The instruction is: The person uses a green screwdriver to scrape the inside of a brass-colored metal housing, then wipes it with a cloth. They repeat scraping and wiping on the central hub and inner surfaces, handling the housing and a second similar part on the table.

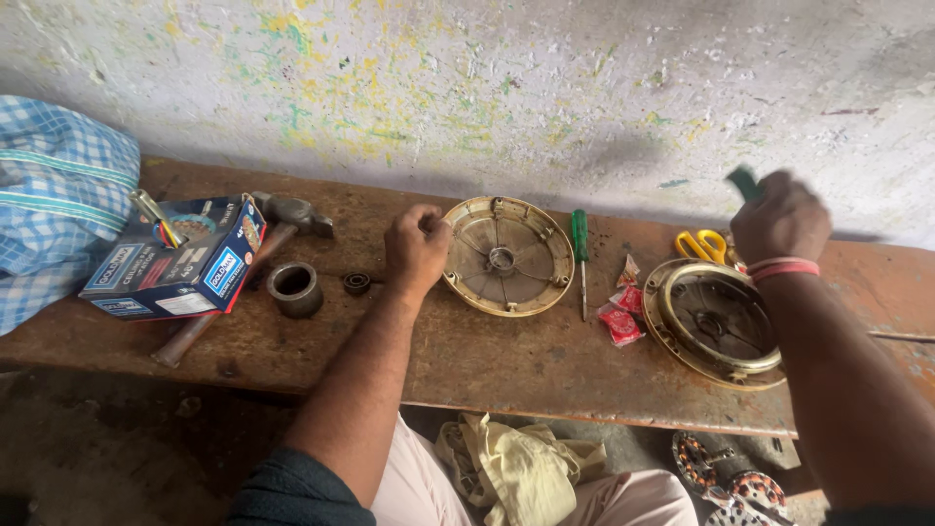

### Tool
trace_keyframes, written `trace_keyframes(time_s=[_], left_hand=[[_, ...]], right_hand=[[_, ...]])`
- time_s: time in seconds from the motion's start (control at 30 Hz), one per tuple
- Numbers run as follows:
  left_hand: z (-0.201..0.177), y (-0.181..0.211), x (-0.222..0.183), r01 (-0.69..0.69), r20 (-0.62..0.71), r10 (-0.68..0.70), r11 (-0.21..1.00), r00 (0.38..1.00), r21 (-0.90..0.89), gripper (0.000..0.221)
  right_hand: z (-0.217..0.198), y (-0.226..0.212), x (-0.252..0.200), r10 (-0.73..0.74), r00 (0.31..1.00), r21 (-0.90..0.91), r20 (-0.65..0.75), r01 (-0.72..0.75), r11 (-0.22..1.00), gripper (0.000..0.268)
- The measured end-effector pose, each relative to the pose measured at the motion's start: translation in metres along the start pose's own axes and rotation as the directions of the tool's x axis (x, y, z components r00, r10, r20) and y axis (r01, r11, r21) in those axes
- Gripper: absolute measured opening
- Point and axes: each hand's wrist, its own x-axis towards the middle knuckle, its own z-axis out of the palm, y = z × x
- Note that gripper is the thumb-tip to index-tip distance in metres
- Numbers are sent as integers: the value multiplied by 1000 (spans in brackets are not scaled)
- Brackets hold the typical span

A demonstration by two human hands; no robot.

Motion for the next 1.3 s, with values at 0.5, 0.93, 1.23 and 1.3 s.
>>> trace_keyframes(time_s=[0.5,0.93,1.23,1.3], left_hand=[[-19,54,-16,-494,188,533,842,825,-218,38],[-1,51,-11,-235,226,307,926,924,-296,9],[-8,48,-4,-137,363,205,970,909,-203,12],[-7,46,-5,-84,389,174,968,905,-238,11]], right_hand=[[17,-198,-75,-589,799,877,-118,362,316,11],[4,-207,-82,-746,502,414,-437,849,328,29],[14,-195,-84,-758,542,566,-362,774,283,27],[17,-196,-86,-752,568,629,-335,729,270,24]])
